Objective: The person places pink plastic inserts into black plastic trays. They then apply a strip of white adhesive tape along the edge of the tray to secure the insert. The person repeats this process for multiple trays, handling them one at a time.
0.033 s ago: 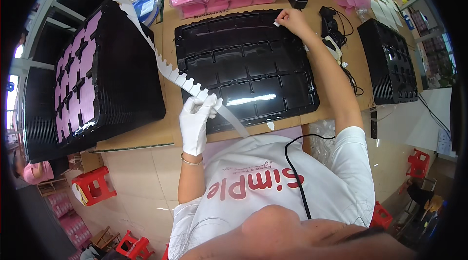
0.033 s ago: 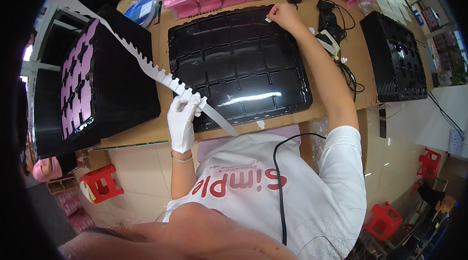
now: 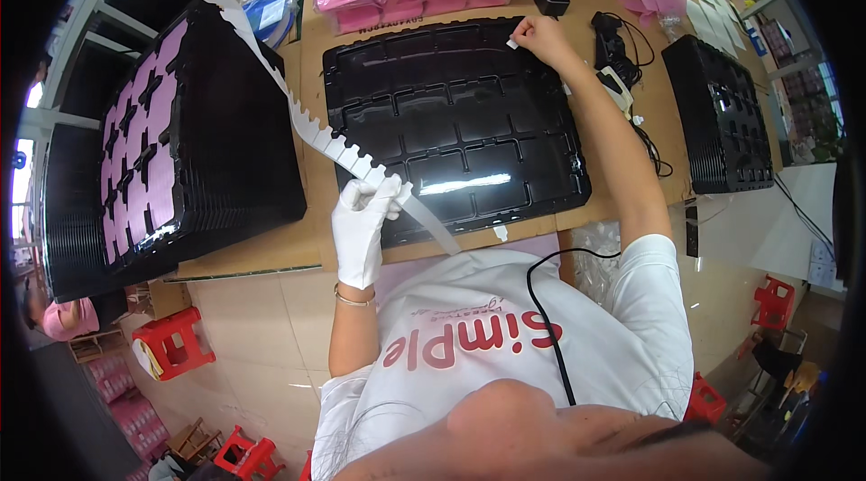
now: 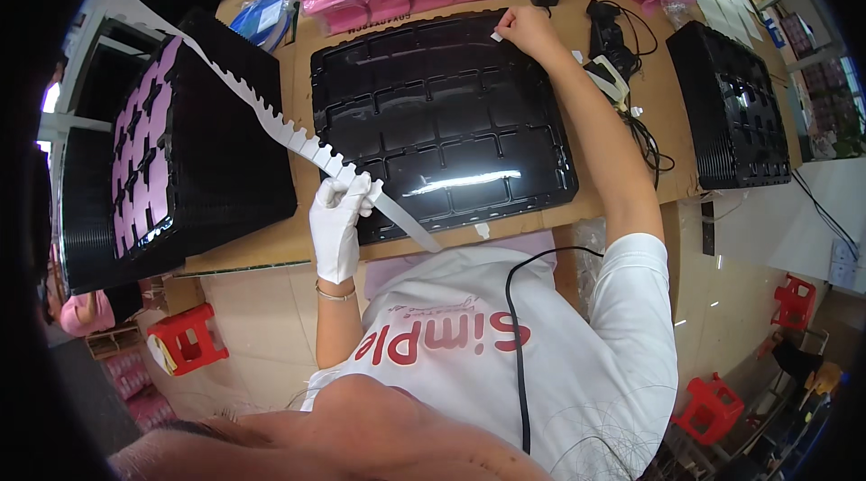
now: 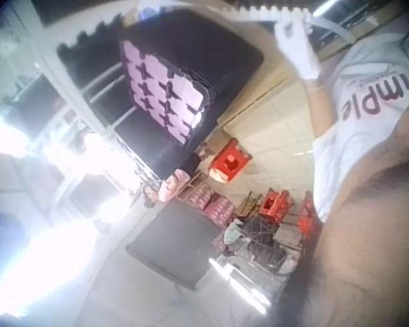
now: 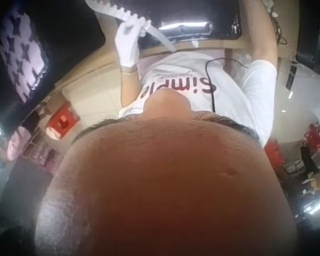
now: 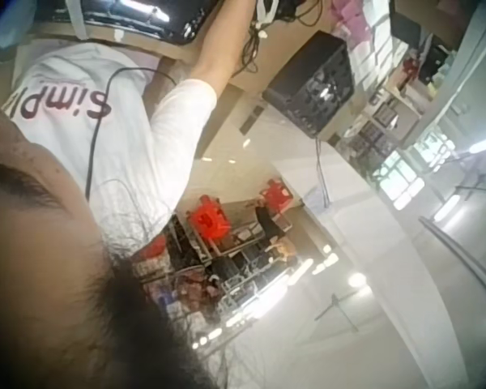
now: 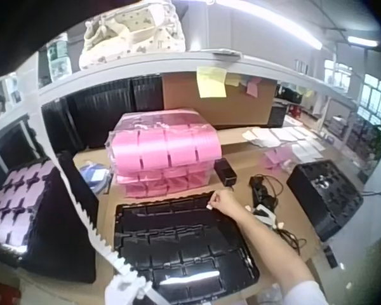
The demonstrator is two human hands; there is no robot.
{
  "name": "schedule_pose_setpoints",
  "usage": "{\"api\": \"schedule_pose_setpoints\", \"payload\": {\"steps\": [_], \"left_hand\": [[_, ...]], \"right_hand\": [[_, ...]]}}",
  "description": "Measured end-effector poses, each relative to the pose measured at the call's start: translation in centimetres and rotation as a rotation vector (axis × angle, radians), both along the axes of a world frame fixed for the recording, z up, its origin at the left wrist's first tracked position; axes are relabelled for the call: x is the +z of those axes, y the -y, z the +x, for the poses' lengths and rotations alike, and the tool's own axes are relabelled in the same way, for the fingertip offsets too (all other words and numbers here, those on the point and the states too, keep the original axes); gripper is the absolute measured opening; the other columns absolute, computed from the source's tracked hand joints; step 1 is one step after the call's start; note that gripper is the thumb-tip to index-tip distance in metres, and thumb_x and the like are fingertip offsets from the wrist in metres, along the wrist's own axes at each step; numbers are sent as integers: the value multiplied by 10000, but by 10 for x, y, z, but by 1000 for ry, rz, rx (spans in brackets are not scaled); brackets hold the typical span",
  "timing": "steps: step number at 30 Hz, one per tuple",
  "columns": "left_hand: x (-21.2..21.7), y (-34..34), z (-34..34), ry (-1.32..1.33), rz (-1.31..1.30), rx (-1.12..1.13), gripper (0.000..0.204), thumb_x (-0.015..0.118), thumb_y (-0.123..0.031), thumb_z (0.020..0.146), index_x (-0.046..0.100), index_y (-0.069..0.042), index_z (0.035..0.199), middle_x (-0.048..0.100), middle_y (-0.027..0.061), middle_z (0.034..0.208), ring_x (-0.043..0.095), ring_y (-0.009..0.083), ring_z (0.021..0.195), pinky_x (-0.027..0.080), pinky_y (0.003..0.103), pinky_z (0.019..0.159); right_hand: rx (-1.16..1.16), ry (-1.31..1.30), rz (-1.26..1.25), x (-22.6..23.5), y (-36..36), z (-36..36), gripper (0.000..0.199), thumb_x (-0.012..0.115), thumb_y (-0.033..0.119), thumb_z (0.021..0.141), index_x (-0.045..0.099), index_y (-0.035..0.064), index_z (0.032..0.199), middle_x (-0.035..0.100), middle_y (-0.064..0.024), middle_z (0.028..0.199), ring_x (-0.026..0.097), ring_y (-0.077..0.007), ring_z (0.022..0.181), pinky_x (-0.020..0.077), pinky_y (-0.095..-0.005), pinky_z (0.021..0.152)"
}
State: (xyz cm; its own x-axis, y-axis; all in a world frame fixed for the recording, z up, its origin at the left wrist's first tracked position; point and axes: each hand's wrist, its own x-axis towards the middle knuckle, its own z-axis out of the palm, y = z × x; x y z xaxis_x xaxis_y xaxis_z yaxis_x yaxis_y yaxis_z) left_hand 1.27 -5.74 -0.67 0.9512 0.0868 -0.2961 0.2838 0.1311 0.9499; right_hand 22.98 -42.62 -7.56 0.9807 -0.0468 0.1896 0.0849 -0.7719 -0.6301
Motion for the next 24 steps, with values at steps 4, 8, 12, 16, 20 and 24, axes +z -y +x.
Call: {"api": "schedule_pose_setpoints", "payload": {"steps": [4,8,12,16,20,24], "left_hand": [[-5,-4,0,-9,-17,-23,110,734,-97,874,635,-49,890,680,40,832,619,77,702,458,214,637],[-8,-3,0,10,-26,-7,104,733,-89,873,638,-53,894,686,40,841,618,75,701,456,214,634],[-5,-2,0,21,-21,-6,101,725,-91,881,631,-54,891,675,33,830,605,61,694,438,200,617],[1,5,-4,-5,-79,-24,97,700,-79,901,608,-48,892,650,25,819,594,52,697,412,180,601],[-3,24,-9,-26,-165,-78,96,698,-77,904,606,-48,904,642,18,809,595,48,699,410,170,597],[-12,37,-15,-9,-251,-120,143,719,-123,896,630,-44,975,681,37,854,609,64,701,473,196,627]], "right_hand": [[-30,-36,-47,2,1,3,137,763,138,740,714,26,801,669,-65,680,614,-117,626,485,-287,606],[68,-70,43,12,-9,-16,153,770,168,753,702,32,775,662,-59,673,619,-146,629,490,-303,612],[199,-129,589,20,-14,-54,143,701,166,836,667,32,871,655,-44,791,594,-107,720,481,-264,673],[310,-266,1393,37,-49,-133,156,586,98,907,580,-4,1024,644,-115,953,601,-153,823,491,-270,740],[203,-482,1474,47,-112,-196,201,563,139,938,619,-13,1056,628,-106,898,570,-132,764,479,-248,696],[165,-418,851,62,-160,-233,121,702,122,882,687,27,955,625,18,815,542,-50,717,437,-197,681]]}}
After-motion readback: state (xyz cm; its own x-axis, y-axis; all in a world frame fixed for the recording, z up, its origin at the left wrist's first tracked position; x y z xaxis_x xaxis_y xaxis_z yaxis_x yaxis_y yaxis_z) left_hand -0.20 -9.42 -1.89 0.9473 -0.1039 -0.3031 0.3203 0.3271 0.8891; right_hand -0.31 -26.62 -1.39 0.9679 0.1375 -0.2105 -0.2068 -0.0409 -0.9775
